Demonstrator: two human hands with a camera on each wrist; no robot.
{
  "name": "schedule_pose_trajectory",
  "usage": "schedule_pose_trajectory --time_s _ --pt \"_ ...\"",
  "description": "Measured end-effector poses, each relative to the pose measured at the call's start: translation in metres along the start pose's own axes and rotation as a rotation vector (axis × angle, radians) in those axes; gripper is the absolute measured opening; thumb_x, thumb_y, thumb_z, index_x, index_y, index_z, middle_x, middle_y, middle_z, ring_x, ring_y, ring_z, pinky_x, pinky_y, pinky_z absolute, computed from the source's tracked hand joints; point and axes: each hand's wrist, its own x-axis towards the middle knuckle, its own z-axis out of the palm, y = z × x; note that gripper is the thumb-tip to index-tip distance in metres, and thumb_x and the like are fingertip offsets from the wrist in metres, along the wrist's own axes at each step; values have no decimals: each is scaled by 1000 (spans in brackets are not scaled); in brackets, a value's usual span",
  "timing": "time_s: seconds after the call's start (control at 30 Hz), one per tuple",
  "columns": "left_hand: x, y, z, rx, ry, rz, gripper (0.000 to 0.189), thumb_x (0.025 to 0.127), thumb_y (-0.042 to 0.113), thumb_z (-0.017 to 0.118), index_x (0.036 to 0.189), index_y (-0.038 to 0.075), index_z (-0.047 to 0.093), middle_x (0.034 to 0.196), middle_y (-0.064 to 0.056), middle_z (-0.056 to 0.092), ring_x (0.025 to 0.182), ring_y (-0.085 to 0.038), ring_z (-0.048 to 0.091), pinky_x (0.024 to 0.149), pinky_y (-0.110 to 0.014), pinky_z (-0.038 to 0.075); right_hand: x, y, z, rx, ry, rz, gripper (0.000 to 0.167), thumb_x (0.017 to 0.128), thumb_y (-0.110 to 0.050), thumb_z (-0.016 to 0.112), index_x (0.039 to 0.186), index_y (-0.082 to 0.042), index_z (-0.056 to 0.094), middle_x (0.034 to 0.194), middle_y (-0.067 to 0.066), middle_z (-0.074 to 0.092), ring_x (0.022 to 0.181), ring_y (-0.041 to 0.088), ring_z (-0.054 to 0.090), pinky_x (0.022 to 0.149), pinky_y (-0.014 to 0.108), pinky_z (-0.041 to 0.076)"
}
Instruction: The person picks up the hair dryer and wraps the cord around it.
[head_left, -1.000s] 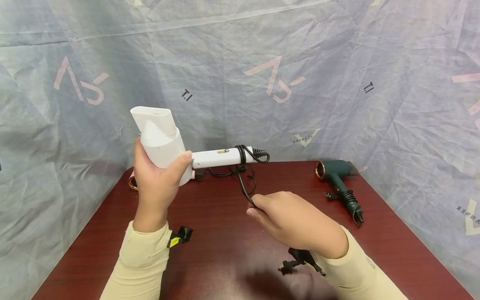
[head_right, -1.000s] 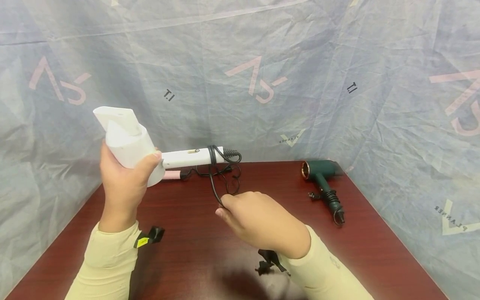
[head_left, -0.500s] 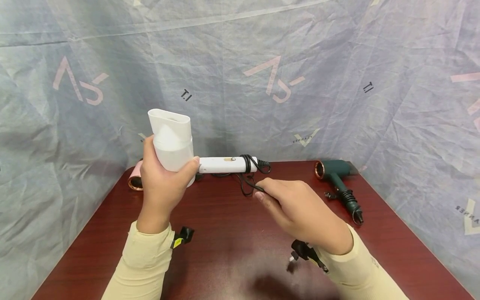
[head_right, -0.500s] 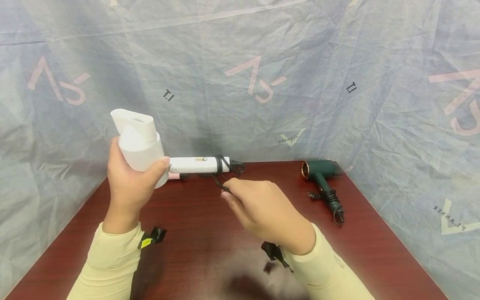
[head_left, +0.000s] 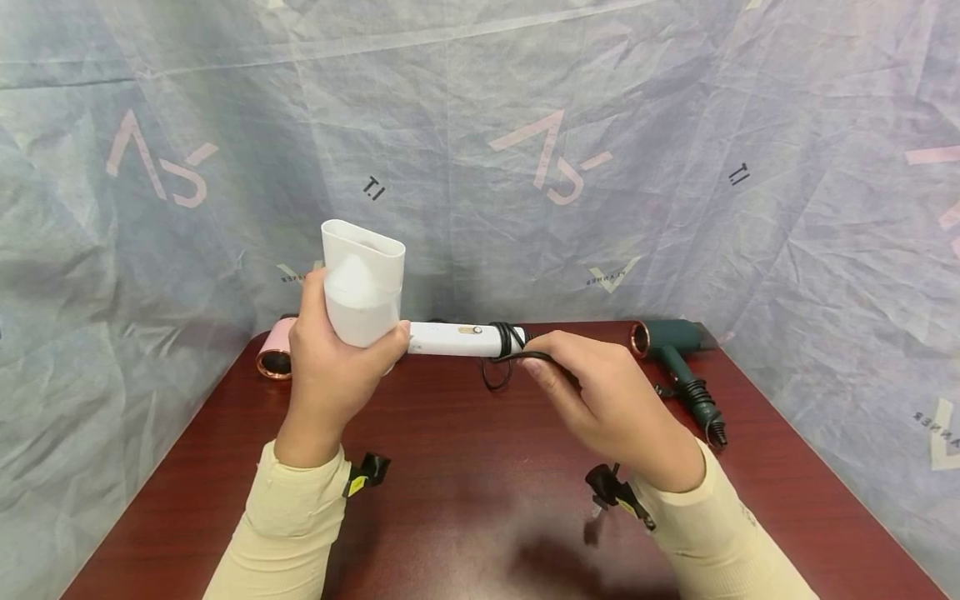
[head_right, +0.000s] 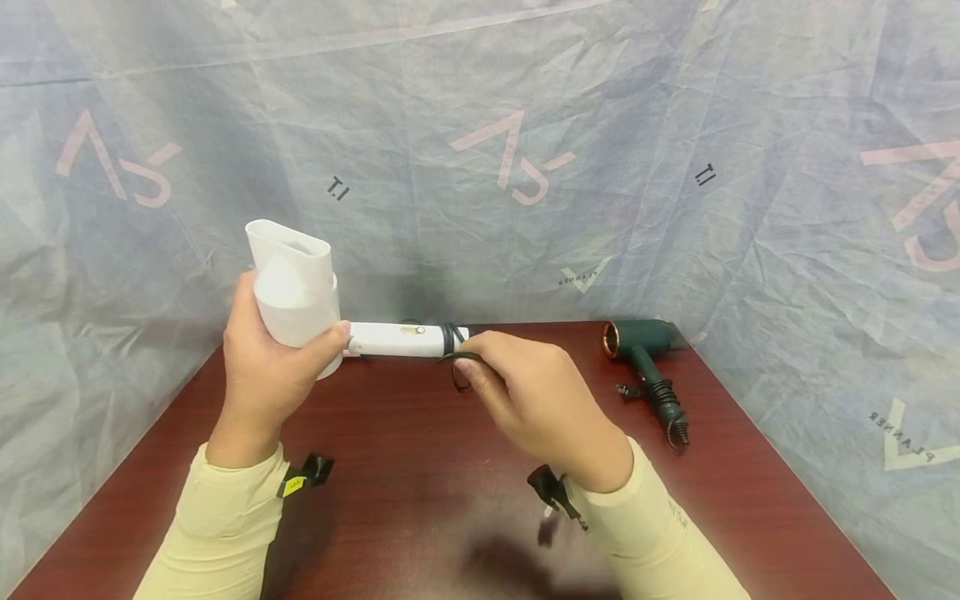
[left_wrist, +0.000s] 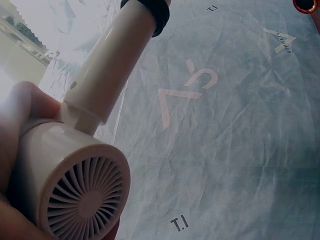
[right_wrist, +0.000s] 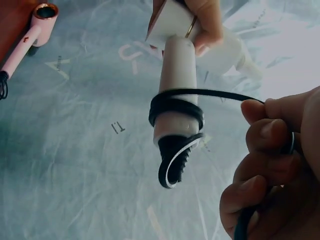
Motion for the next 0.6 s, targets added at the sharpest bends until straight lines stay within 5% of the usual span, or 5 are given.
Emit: schedule_pose_trajectory --time_s 0.37,0.6 --pt "1 -3 -1 -5 -42 18 73 70 7 88 134 18 56 107 1 69 90 -14 60 73 -34 50 11 14 0 60 103 -82 15 90 -4 77 99 -15 70 82 -13 55 66 0 43 61 14 36" --pt "-1 3 -5 -4 -82 4 70 69 6 86 131 17 57 104 4 67 87 -15 60 71 -34 50 17 25 -3 58 73 -24 10 94 -12 75 100 -18 69 81 -14 54 65 2 43 60 16 36"
